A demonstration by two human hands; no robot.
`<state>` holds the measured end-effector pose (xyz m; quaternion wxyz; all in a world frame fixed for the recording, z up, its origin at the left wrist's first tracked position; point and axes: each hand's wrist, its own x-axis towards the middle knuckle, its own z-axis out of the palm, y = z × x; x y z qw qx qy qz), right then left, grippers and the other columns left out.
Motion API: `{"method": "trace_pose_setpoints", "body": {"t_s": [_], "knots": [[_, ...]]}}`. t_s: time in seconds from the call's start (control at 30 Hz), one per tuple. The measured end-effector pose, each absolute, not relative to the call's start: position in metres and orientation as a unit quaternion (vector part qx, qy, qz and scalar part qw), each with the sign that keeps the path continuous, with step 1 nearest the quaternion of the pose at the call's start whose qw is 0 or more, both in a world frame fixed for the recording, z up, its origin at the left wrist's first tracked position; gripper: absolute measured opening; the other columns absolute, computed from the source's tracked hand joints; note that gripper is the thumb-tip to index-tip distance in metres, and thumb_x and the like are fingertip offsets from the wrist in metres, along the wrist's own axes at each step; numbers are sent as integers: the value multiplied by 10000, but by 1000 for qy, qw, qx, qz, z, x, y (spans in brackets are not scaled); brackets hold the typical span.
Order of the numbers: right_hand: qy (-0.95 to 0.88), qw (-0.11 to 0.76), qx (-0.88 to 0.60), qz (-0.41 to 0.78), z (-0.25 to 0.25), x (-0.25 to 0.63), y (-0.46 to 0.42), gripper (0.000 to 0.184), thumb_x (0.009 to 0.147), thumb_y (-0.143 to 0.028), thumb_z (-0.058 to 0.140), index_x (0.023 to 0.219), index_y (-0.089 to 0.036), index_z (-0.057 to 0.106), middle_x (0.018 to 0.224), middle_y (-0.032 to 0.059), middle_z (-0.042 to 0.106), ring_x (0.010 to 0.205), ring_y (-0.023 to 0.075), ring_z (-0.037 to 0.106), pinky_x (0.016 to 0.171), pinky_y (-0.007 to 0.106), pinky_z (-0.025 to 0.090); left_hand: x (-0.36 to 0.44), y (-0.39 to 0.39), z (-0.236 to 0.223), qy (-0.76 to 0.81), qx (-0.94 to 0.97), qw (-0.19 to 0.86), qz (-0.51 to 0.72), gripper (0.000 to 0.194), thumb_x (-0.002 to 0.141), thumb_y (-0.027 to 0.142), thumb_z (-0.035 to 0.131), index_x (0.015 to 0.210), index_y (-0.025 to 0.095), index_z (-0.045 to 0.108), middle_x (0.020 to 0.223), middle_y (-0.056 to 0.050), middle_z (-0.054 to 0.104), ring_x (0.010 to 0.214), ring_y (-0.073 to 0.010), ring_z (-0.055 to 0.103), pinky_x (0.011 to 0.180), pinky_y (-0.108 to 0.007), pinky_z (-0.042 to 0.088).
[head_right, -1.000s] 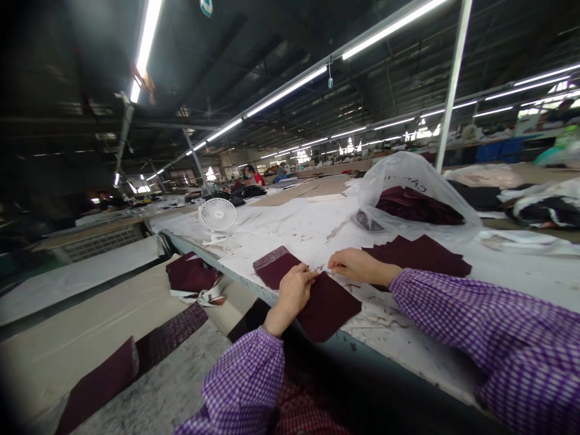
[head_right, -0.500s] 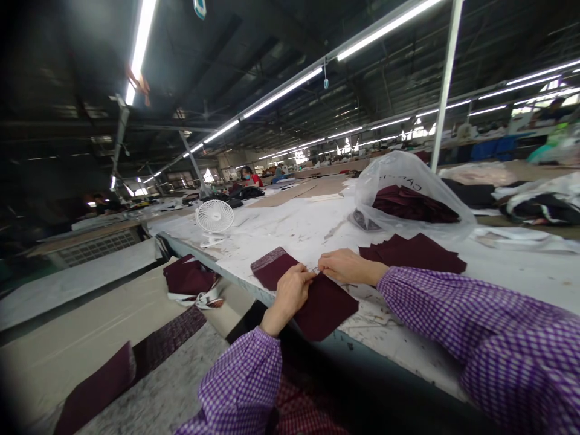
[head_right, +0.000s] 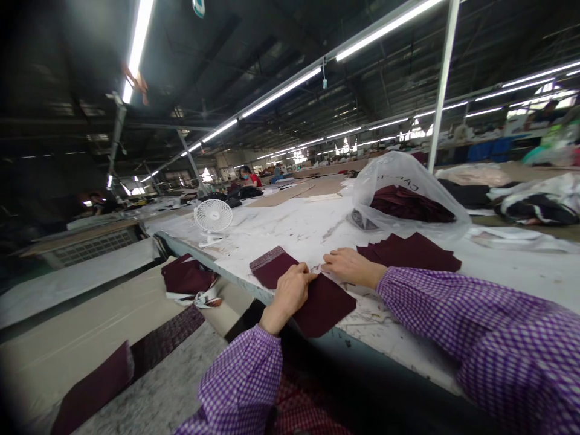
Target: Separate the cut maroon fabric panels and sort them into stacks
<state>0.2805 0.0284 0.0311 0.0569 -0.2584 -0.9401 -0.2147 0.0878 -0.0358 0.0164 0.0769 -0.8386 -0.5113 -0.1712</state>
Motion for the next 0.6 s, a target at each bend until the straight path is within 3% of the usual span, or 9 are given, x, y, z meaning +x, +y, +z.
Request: {"method": "trace_pose_setpoints", "body": {"t_s": [0.2,0.4,0.6], "knots": [[-948,156,-275,-35,47,267,12,326,869,-88,372,1048,-167,632,993,86,621,889,170,590,787,272,439,89,-38,18,-513,-837,81,-176,344,924,159,350,1008,260,668,965,-40,562,871,-178,495,730,-281,417],[-945,139,-294,-31,31,262,11,282,857,-82,385,970,-152,633,918,85,622,808,171,598,742,276,440,88,-35,16,-512,-836,62,-189,331,899,136,398,1051,265,662,957,-47,571,874,-181,512,746,-283,436],[-948,155,-278,-8,29,268,13,309,903,-134,345,959,-157,648,909,82,619,819,165,595,740,265,445,62,-40,16,-516,-824,13,-234,261,879,159,470,931,253,708,881,-17,612,849,-155,555,740,-258,435]]}}
